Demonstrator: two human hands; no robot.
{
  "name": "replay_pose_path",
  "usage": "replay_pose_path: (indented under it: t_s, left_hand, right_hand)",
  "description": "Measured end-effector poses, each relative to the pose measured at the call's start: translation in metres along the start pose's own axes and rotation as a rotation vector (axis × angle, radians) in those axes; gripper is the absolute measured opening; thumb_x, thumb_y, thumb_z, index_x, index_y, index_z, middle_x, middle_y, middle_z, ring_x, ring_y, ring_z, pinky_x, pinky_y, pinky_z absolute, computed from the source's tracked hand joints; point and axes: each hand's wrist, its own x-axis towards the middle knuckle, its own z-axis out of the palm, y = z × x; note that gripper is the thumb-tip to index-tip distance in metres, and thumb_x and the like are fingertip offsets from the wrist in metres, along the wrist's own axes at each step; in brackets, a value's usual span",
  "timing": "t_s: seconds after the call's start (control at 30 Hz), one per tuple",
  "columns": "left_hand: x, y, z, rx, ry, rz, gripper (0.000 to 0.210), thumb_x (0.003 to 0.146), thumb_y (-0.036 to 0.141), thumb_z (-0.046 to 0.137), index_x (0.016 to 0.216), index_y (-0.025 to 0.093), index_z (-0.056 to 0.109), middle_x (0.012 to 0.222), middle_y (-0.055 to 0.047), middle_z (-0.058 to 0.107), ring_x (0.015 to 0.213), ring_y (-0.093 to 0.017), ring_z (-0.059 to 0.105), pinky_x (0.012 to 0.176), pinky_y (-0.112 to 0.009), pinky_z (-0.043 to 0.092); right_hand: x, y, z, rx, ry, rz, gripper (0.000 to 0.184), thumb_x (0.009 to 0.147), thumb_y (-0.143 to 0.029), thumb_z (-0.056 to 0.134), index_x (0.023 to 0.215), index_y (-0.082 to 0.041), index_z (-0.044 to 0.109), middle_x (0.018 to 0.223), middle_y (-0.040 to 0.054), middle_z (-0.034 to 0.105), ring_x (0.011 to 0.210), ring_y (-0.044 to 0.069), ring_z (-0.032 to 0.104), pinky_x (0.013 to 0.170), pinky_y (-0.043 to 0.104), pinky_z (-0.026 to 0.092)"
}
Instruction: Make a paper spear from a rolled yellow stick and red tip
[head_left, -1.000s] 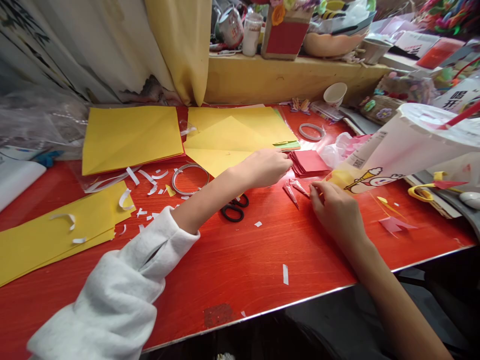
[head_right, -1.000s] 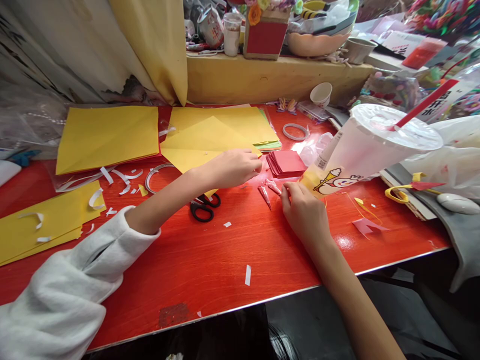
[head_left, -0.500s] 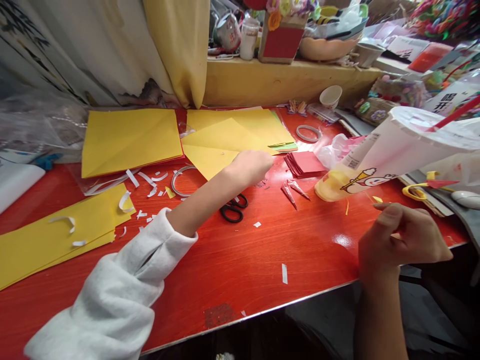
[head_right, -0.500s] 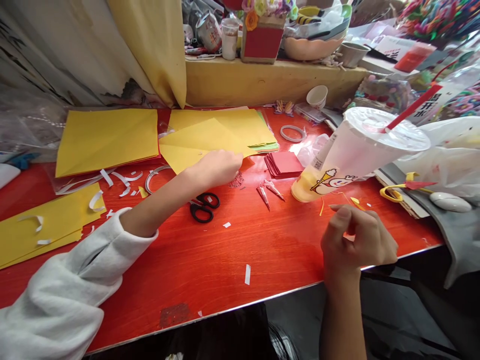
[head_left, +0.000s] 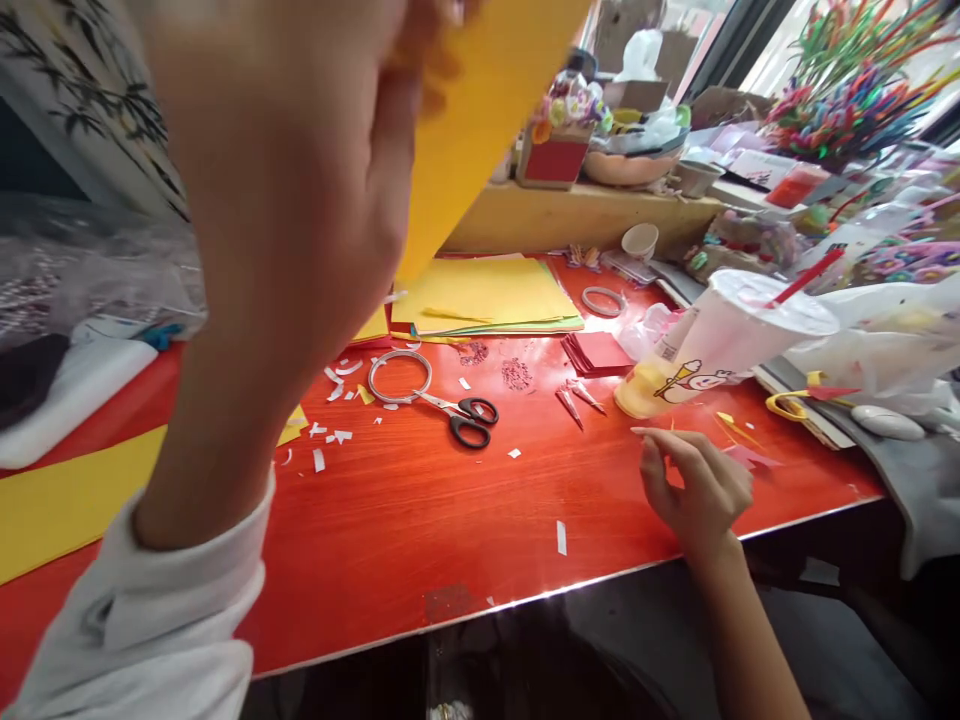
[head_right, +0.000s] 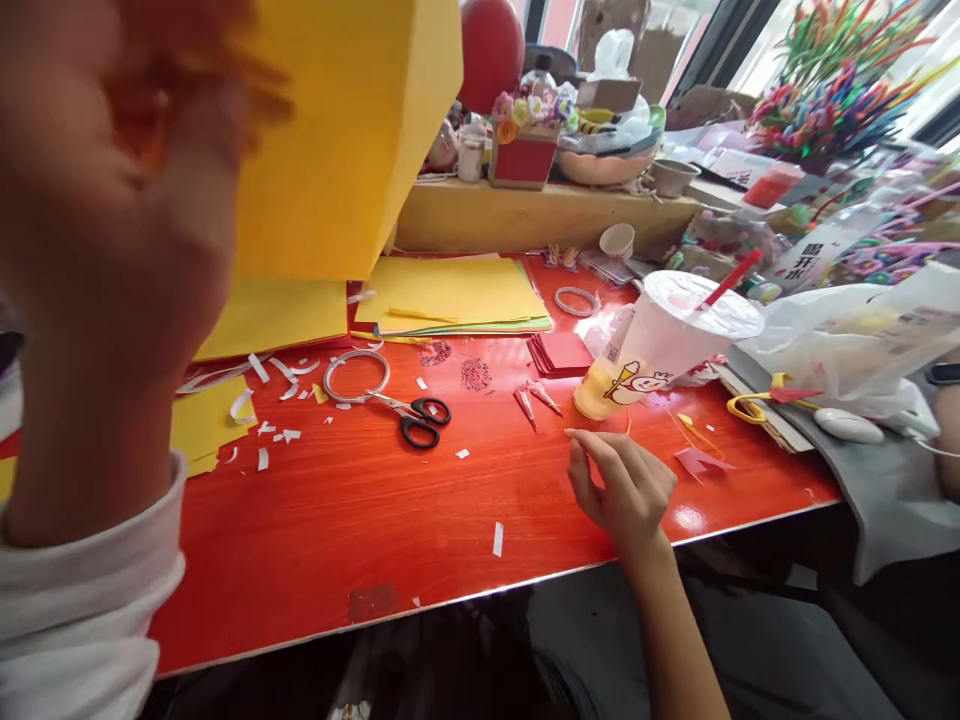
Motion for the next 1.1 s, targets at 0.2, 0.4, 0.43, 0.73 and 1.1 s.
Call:
replay_pose_path:
  t_s: [0.2,0.4,0.43,0.73,1.1]
  left_hand:
    - [-0.065,0.035,0.022,-0.198,0.073,0.045,0.021,0.087,0.025,0.036,0.092,0.022,0.057,0.095,-0.003,0.065,0.104,-0.016,0.056,0.089,-0.032,0.047]
    - [-0.114,0.008,0.041,-0.459,0.032,-0.038,0.018,0.087,0.019,0.037,0.084,0.018,0.055,0.100,-0.004,0.064,0.108,-0.013,0.053,0.092,-0.030,0.045]
    - [-0.120,0.000,0.044,-0.460,0.020,-0.061,0.020,0.087,0.018,0.035,0.083,0.018,0.054,0.100,-0.004,0.064,0.110,-0.013,0.052,0.093,-0.030,0.045]
    - [-0.144,-0.035,0.076,0.098,-0.128,0.136,0.044,0.073,-0.005,0.034,0.103,0.017,0.057,0.118,-0.006,0.056,0.122,-0.019,0.039,0.103,-0.042,0.034]
    - [-0.153,-0.026,0.089,0.200,-0.142,0.372,0.036,0.085,0.010,0.039,0.117,0.021,0.051,0.119,-0.005,0.057,0.117,-0.018,0.047,0.100,-0.036,0.040]
  right_hand:
    - [0.025,-0.043,0.003,0.158,0.007,-0.029,0.069,0.069,-0.026,0.067,0.129,-0.023,0.033,0.104,0.0117,0.051,0.094,0.023,0.055,0.076,0.037,0.051]
    - [0.053,-0.092,0.030,0.312,-0.196,-0.414,0.037,0.079,-0.021,0.058,0.114,-0.026,0.049,0.107,0.0072,0.053,0.107,0.022,0.046,0.092,0.039,0.042]
    - [0.059,-0.098,0.037,0.336,-0.238,-0.517,0.030,0.081,-0.015,0.053,0.110,-0.024,0.052,0.105,0.0060,0.056,0.105,0.020,0.048,0.090,0.036,0.042]
    - [0.083,-0.130,0.095,0.400,-0.462,-0.625,0.020,0.089,-0.018,0.040,0.100,-0.015,0.056,0.092,0.0089,0.062,0.087,0.018,0.054,0.077,0.035,0.043]
    - [0.107,-0.100,0.110,0.612,-0.677,-0.040,0.021,0.086,-0.026,0.046,0.105,-0.018,0.054,0.098,0.0069,0.060,0.081,0.014,0.060,0.071,0.026,0.047]
